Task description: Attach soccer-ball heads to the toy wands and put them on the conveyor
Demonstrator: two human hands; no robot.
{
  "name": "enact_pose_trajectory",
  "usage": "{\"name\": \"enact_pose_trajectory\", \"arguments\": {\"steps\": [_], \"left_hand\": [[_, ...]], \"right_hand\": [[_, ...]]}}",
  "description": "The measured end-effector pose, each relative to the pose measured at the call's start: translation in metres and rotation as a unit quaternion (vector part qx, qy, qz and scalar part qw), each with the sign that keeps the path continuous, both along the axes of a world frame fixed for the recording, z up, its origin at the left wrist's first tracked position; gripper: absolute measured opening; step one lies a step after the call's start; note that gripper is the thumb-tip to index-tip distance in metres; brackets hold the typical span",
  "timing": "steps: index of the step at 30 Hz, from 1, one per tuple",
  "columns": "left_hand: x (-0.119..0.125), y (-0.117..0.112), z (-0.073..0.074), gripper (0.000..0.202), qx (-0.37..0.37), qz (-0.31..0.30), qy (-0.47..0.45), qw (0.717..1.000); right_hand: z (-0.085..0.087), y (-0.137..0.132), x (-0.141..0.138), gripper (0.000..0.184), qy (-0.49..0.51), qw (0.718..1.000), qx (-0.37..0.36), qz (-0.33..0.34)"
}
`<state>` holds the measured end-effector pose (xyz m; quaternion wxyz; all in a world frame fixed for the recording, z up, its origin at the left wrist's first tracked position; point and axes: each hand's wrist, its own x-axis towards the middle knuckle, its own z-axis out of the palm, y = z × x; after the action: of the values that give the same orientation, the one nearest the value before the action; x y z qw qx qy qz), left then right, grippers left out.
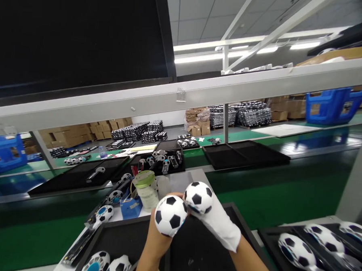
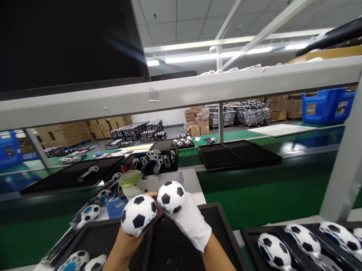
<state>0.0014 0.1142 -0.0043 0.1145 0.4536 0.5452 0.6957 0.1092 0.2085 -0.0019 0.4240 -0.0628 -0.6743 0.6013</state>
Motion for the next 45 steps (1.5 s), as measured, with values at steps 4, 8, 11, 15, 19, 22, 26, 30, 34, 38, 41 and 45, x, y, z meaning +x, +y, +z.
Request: {"name": "enact_pose_trajectory", "arguments": {"steps": [4, 8, 11, 15, 19, 22, 26, 30, 34, 38, 41, 45], "left_hand": [[0.005, -0.002, 0.007, 0.039, 0.005, 0.001, 0.038, 0.999], [0.011, -0.012, 0.016, 0.037, 0.064, -0.002, -0.116, 0.991], [0.016, -0.02, 0.024, 0.041, 0.042, -0.019, -0.178, 0.983], [0.017, -0.025, 0.029, 0.04, 0.001, -0.036, -0.159, 0.987], [0.015, -0.026, 0.026, 0.04, 0.031, -0.045, -0.156, 0.986], [0.016, -0.028, 0.024, 0.041, 0.053, -0.054, -0.136, 0.988], [0.013, -0.031, 0.026, 0.046, 0.046, -0.08, -0.117, 0.989], [0.006, -0.034, 0.022, 0.059, -0.033, -0.137, -0.133, 0.981], [0.004, -0.044, 0.013, 0.064, -0.023, -0.173, -0.187, 0.967], [0.002, -0.055, 0.004, 0.066, -0.023, -0.127, -0.181, 0.975], [-0.003, -0.059, 0.001, 0.056, -0.024, -0.096, -0.163, 0.982], [-0.003, -0.065, -0.001, 0.038, -0.031, -0.086, -0.158, 0.983]], "right_hand": [[0.011, -0.004, 0.005, 0.026, -0.009, 0.998, 0.039, -0.053], [0.024, -0.021, 0.011, 0.063, 0.013, 0.994, -0.041, -0.098], [0.028, -0.033, 0.009, 0.064, -0.002, 0.989, -0.095, -0.116], [0.026, -0.045, 0.002, 0.047, 0.008, 0.991, -0.093, -0.095], [0.021, -0.051, 0.005, 0.047, -0.027, 0.995, -0.019, -0.099], [0.018, -0.052, 0.013, 0.05, -0.025, 0.982, 0.089, -0.163], [0.016, -0.054, 0.017, 0.051, 0.02, 0.946, 0.208, -0.247], [0.014, -0.055, 0.015, 0.059, 0.097, 0.924, 0.267, -0.257], [0.013, -0.056, 0.013, 0.061, 0.173, 0.899, 0.299, -0.269], [0.015, -0.068, 0.016, 0.072, 0.179, 0.916, 0.256, -0.253], [0.015, -0.082, 0.02, 0.076, 0.133, 0.93, 0.238, -0.246], [0.015, -0.086, 0.022, 0.083, 0.075, 0.916, 0.236, -0.315]]}}
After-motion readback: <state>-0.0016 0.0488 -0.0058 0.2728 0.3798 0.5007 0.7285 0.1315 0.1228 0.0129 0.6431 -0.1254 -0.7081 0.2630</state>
